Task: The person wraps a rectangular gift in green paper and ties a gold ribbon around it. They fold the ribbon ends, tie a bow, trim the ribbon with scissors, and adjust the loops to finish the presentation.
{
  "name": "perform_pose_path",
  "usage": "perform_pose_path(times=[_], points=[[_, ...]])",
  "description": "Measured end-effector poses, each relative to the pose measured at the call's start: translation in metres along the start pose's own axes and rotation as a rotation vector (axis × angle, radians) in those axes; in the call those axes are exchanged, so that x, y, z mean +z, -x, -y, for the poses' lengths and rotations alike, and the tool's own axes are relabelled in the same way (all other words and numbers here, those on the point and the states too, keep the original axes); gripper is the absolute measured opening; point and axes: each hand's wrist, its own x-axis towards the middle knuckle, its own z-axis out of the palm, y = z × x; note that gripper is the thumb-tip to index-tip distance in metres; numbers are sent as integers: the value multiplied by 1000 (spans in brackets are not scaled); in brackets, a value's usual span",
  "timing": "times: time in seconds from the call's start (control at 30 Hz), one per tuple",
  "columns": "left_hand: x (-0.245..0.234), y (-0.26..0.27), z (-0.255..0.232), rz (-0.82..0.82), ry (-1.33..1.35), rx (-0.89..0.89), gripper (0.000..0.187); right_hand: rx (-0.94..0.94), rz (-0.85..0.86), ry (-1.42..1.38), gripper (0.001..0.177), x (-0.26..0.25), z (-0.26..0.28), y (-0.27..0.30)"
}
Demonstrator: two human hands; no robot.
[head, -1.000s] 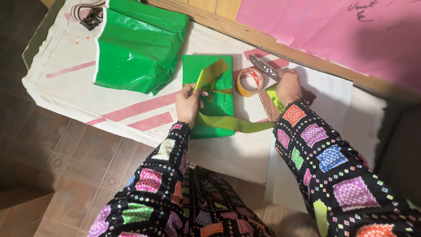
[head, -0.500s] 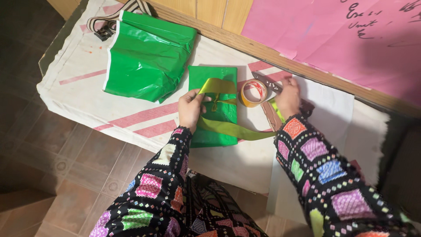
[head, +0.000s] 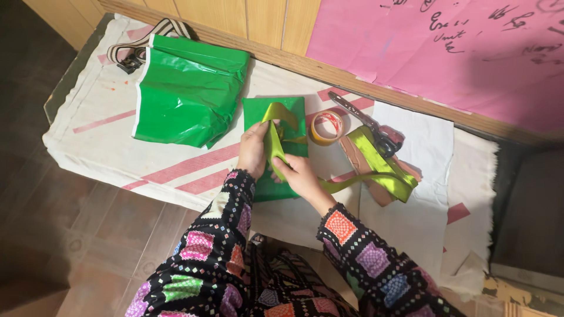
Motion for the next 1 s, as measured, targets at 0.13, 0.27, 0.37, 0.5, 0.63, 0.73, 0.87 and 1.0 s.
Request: perform_pose_path(times=[0.13, 0.27, 0.37, 0.5, 0.63, 0.73, 0.87, 1.0], points=[[-7, -17, -8, -16, 16, -43, 29, 293, -8, -254, 37, -1, -11, 14], [-16, -45, -14, -61, 42, 2, 30, 361, -4, -305, 41, -2, -25, 29], [-24, -64, -20, -72, 31, 31, 36, 383, -73, -320, 39, 1, -35, 30], [-33, -74, -23, -23, -126, -7, 39, 377, -121, -477, 37, 13, -48, 36], [-37, -80, -14, -4, -164, -67, 35, 412, -133, -527, 37, 49, -61, 44], [-46, -83, -3, -51, -202, -68, 29, 351, -183, -484, 30, 62, -66, 41], [-62, -82, 7, -89, -268, 56, 25, 236, -487, 168, 31, 49, -68, 34], [-70, -71, 7, -318, -548, 151, 55, 12, -838, 671, 43, 6, -68, 25]])
